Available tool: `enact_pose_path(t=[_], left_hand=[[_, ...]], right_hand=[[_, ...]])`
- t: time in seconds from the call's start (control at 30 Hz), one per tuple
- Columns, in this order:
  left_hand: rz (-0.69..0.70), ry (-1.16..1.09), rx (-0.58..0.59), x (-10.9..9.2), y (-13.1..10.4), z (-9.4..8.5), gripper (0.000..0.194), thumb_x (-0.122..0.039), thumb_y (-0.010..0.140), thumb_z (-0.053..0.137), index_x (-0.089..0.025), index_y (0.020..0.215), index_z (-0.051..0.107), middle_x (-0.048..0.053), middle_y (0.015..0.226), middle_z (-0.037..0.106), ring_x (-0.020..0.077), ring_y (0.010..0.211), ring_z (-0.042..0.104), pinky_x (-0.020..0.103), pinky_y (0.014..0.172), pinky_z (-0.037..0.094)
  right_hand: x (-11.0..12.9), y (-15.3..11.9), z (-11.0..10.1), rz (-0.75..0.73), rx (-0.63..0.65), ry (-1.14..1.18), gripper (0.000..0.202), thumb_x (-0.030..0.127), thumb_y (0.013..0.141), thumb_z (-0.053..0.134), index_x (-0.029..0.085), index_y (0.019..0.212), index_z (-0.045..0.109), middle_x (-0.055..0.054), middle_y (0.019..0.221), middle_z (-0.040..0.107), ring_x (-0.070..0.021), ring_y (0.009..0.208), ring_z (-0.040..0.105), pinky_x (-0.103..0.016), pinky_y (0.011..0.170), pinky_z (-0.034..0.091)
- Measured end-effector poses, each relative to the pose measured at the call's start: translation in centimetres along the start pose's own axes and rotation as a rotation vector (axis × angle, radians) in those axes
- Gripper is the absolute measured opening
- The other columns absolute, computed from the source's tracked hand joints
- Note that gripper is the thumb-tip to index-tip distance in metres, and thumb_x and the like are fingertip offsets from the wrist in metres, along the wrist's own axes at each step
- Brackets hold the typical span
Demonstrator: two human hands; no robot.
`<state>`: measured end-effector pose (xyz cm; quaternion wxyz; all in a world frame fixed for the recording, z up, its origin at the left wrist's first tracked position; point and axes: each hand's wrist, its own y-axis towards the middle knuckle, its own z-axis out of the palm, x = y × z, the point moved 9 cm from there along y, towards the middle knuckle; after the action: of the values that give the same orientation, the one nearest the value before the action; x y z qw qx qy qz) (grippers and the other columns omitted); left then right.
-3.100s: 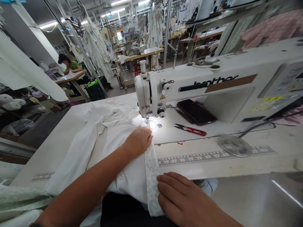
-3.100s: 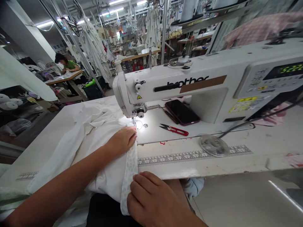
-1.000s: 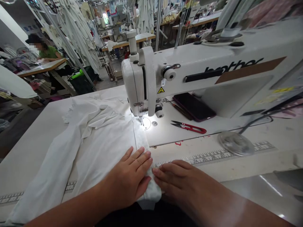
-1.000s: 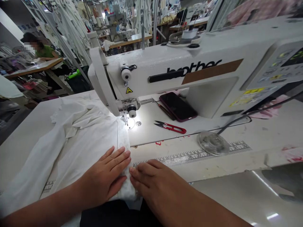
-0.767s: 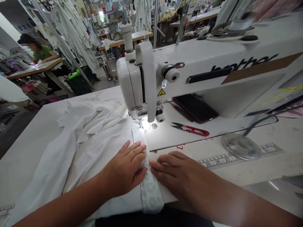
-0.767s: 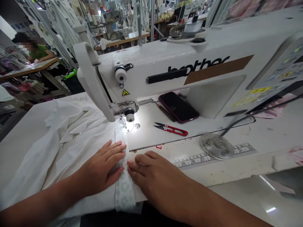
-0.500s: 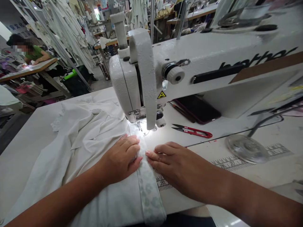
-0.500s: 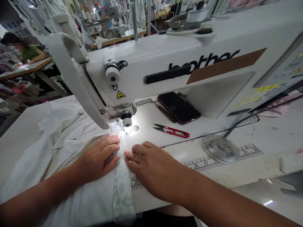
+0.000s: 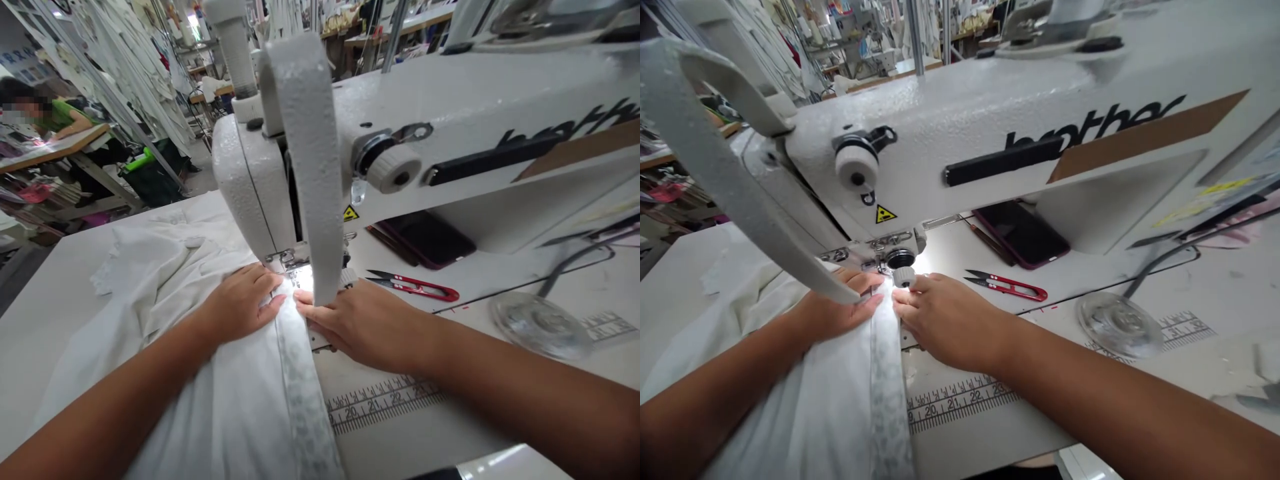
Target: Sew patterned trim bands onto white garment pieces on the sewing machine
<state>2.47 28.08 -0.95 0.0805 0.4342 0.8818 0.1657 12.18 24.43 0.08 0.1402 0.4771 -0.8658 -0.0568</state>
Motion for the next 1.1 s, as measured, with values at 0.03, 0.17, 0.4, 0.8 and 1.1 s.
enact_pose_path(t=[0.03,0.17,0.4,0.8,1.1], left_hand=[[0.001,0.009,0.001,0.2,0.1,0.1,0.016,-0.026,0.089,0.052,-0.016,0.1,0.059,0.007,0.09,0.068,0.0211,0.084,0.064,0.034,0.08,0.053],[0.015,-0.004,-0.005,0.4,0.3,0.1,0.017,-0.026,0.09,0.052,-0.015,0.1,0.06,0.009,0.093,0.068,0.0215,0.088,0.064,0.035,0.083,0.053],[-0.041,-0.145,0.051,-5.9,-3.2,-2.7,0.021,-0.012,0.091,0.048,-0.014,0.109,0.059,0.011,0.12,0.064,0.0221,0.119,0.055,0.044,0.11,0.039],[-0.073,-0.156,0.063,-15.5,-9.5,-4.4,0.021,-0.018,0.089,0.056,-0.016,0.11,0.061,0.007,0.122,0.065,0.0233,0.122,0.053,0.048,0.112,0.035],[0.055,-0.172,-0.21,-22.8,-12.9,-7.0,0.013,-0.012,0.085,0.06,-0.012,0.097,0.065,0.004,0.094,0.071,0.0166,0.098,0.063,0.038,0.106,0.04]], right_hand=[[-0.1,0.1,0.0,0.011,-0.004,0.013,0.022,0.018,0.096,0.046,0.017,0.104,0.066,0.0,0.081,0.067,-0.0165,0.064,0.049,-0.032,0.065,0.038],[-0.4,0.4,0.5,0.03,0.009,0.047,0.022,0.018,0.096,0.046,0.018,0.106,0.065,0.0,0.087,0.068,-0.0168,0.064,0.049,-0.033,0.068,0.04],[3.4,-4.7,-0.3,0.136,-0.115,0.195,0.018,0.016,0.095,0.045,0.018,0.101,0.062,-0.006,0.099,0.069,-0.0199,0.088,0.06,-0.033,0.078,0.047],[11.3,-13.4,9.6,0.665,-0.178,0.748,0.02,0.022,0.091,0.044,0.024,0.073,0.035,0.004,0.065,0.052,-0.0116,0.055,0.047,-0.023,0.052,0.038],[15.5,-14.8,6.9,0.776,-0.143,1.48,0.03,0.04,0.086,0.055,0.023,0.073,0.034,0.006,0.064,0.042,-0.0099,0.058,0.039,-0.022,0.054,0.037]])
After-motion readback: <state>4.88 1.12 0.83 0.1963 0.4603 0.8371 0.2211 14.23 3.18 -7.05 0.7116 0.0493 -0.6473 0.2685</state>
